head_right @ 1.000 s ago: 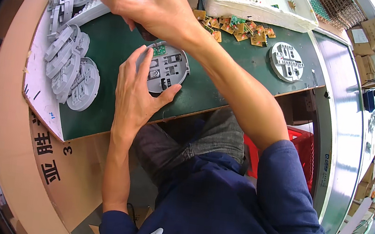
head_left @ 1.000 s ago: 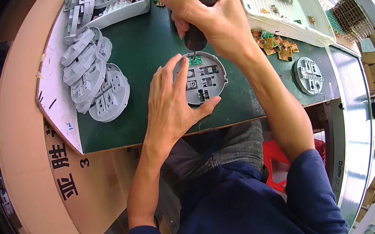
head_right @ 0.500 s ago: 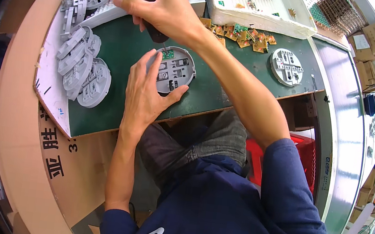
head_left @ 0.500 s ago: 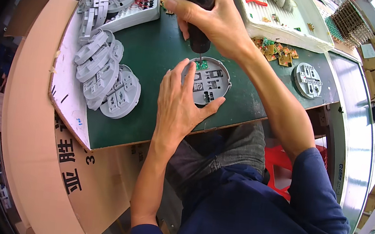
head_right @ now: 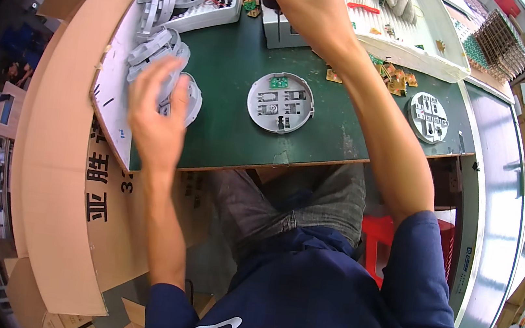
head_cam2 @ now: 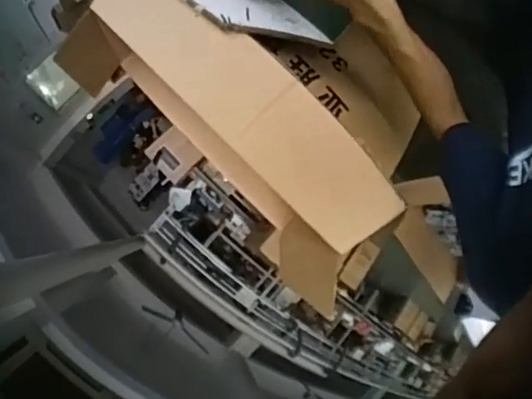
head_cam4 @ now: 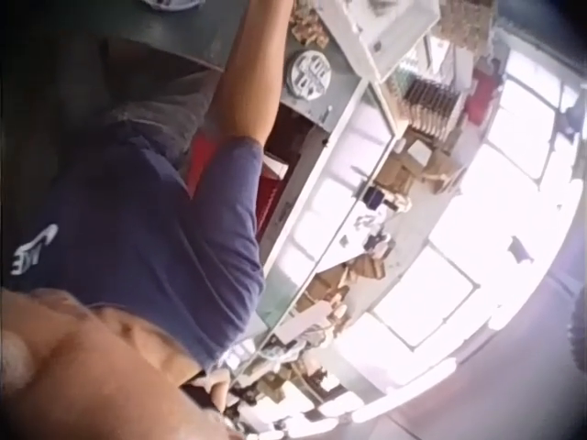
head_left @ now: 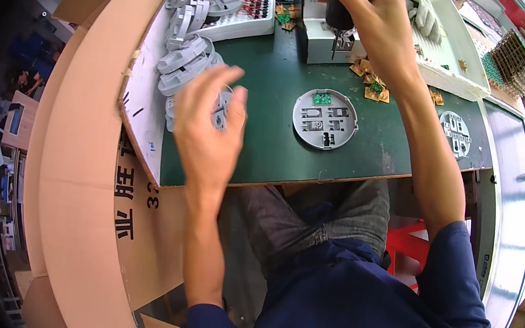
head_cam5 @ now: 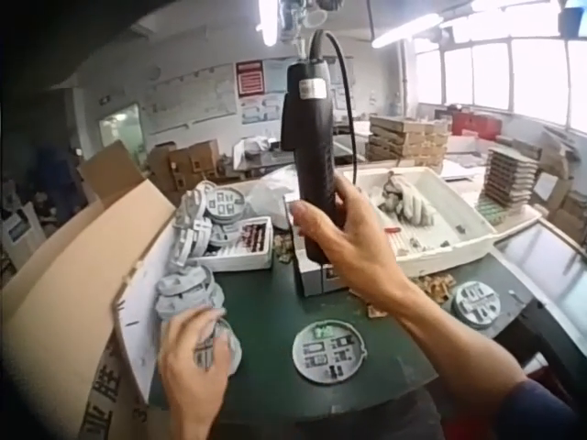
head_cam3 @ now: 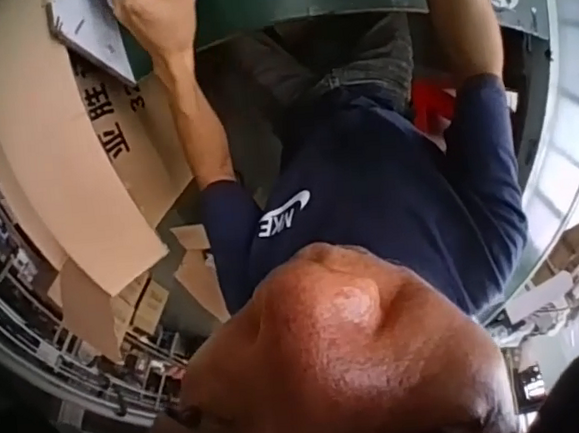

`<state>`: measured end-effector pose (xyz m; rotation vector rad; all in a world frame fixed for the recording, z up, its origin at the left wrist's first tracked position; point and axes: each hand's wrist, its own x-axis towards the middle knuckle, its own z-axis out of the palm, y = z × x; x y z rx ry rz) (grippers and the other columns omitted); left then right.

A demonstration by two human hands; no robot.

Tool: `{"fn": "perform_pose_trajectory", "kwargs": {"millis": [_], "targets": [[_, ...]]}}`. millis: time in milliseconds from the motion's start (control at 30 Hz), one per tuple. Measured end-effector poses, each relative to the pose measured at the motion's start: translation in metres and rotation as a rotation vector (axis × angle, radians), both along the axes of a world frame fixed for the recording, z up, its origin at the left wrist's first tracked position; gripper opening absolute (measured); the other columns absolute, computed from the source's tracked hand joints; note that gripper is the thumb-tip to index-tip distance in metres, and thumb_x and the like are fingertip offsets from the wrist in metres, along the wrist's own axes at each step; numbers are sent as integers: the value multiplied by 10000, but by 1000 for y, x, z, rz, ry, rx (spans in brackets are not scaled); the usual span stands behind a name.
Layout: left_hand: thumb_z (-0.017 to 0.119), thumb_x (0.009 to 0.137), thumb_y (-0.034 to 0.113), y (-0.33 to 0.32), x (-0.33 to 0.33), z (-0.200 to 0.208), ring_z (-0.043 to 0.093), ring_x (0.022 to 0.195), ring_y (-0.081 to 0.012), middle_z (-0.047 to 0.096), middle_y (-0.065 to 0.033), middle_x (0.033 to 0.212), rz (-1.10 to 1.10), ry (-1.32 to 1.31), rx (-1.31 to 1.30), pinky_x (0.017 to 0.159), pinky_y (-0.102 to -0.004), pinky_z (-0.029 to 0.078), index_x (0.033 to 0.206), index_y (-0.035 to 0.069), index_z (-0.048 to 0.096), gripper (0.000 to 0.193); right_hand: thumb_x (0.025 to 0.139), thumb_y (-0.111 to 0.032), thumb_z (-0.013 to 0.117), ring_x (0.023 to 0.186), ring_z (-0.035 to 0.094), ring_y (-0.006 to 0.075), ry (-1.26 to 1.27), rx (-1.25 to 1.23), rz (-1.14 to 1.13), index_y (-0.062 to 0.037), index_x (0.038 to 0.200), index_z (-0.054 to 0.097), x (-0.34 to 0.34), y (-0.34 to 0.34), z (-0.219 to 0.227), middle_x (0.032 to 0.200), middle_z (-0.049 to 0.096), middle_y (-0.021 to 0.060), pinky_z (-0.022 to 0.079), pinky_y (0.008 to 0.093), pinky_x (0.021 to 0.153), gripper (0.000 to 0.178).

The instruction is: Assembling small mechanical components into circular housings and securing them with a pneumatic screwdriver.

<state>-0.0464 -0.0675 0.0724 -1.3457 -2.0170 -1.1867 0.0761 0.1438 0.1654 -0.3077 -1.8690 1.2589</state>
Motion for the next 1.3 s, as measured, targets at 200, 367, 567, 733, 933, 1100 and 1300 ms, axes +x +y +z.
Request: {"fn": "perform_pose_trajectory", "kwargs": {"millis": [200,367,567,733,933,1100,1300], "targets": [[690,983,280,-4,-101,33,610,1207,-362,651,-189,1289,242,-51,-141,1047,-439,466,1299,20,647,411,917,-243,781,1303,570,310,-167,564,-230,-49,1483,480,49,-16,-97,1363,628,134,436,435,1100,670],[742,859,594,66,-171,34,557,1306,-428,584,-309,1388,284,-15,-314,1064,-465,469,1380,-57,567,852,850,-360,813,1441,400,434,-617,855,-164,-118,1415,554,81,-55,-149,1494,513,170,302,565,1210,666],[650,930,382,83,-272,-17,637,1161,-484,649,-360,1229,297,81,-623,1014,-514,496,1359,-78,567,635,860,-217,791,1115,686,326,-436,753,-261,-75,1211,641,88,-33,-150,1183,714,134,508,502,1002,407],[516,997,327,59,-352,-37,634,1088,-538,662,-351,1190,455,288,-458,955,-591,486,1318,-77,568,519,1037,-256,582,844,647,146,-137,199,-706,23,1205,620,160,43,-127,960,693,103,534,320,753,327],[448,1026,376,70,-345,-17,629,1101,-527,654,-341,1194,545,150,-361,955,-599,476,1280,-41,558,501,1074,-343,549,910,629,94,-310,-343,-571,19,1306,628,249,101,-112,1044,696,27,501,258,844,437],[491,1048,384,35,-330,23,674,1105,-454,684,-298,1214,473,79,-171,973,-528,524,1335,-70,563,542,1043,-309,572,943,668,168,-447,-128,-732,64,1255,674,262,122,-138,1051,745,126,516,314,886,441],[530,1088,267,4,-220,64,671,1135,-282,625,-210,1304,-33,-568,266,1005,-385,578,1439,-108,475,516,1096,-301,515,856,685,111,-403,-379,-670,9,1275,691,281,137,-137,1035,748,67,542,263,790,399]]}}
